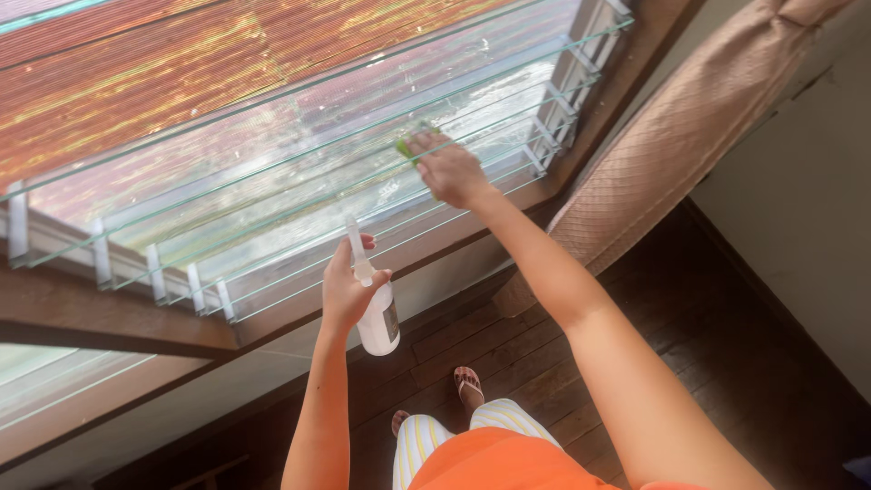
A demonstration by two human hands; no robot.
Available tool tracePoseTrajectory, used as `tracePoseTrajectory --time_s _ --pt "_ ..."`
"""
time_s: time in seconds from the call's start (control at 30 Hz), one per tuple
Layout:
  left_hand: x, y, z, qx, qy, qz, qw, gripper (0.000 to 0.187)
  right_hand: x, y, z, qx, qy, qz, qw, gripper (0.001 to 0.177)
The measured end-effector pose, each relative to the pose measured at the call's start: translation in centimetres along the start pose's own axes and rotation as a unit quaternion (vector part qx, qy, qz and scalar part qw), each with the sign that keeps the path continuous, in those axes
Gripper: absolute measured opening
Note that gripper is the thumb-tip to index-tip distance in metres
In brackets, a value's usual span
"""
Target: The person cleans a glass window using a green cloth and a white spray bottle. They repeatedly spray the glass and wipe it in horizontal strokes, working across the window surface from left to right and top to bottom.
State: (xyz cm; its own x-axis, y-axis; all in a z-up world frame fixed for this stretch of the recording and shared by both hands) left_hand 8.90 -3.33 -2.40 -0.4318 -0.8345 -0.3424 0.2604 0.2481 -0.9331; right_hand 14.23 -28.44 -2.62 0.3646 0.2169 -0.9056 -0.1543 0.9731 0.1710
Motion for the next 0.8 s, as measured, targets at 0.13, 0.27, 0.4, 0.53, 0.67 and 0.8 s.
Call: tracePoseTrajectory --time_s 0.13,0.27,0.4,0.53,0.67,0.8 --pt "3.8 -1.7 2.1 0.031 0.020 0.022 0.999 0.058 -1.8 -8.1 -1.9 0.023 -0.032 -0.039 0.998 0.053" --pt "6.7 -2.3 3.7 0.040 0.035 0.027 0.998 0.060 -2.6 -17.5 -4.0 0.111 -0.027 -0.036 0.993 0.054" --pt "8.5 -3.5 4.8 0.062 0.041 0.021 0.997 0.060 -4.7 -21.9 -5.7 0.107 -0.111 -0.046 0.987 0.050" --pt "10.0 -4.6 5.1 0.022 0.070 0.002 0.997 0.059 -5.4 -20.9 -8.5 0.150 -0.220 -0.037 0.963 0.038" --pt "11.0 -8.2 5.6 0.063 0.110 0.001 0.992 0.057 -7.7 -18.1 -11.2 0.140 -0.301 0.017 0.943 0.025" --pt "12.9 -13.3 7.0 0.155 0.153 0.011 0.976 0.057 -8.9 -20.2 -14.7 0.264 -0.359 0.270 0.853 0.034"
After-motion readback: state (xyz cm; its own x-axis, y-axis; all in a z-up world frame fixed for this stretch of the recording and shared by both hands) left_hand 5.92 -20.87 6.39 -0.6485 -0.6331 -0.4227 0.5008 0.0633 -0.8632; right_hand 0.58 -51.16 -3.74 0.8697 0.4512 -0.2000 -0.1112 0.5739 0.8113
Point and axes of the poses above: each hand's wrist, its own z-axis towards the middle knuckle, its own x-axis out of the palm, y = z × x, the point moved 10 cm from there along z, towards the middle knuckle, and after that the axes turned 2 degrees about y, right-handed, at the moved point
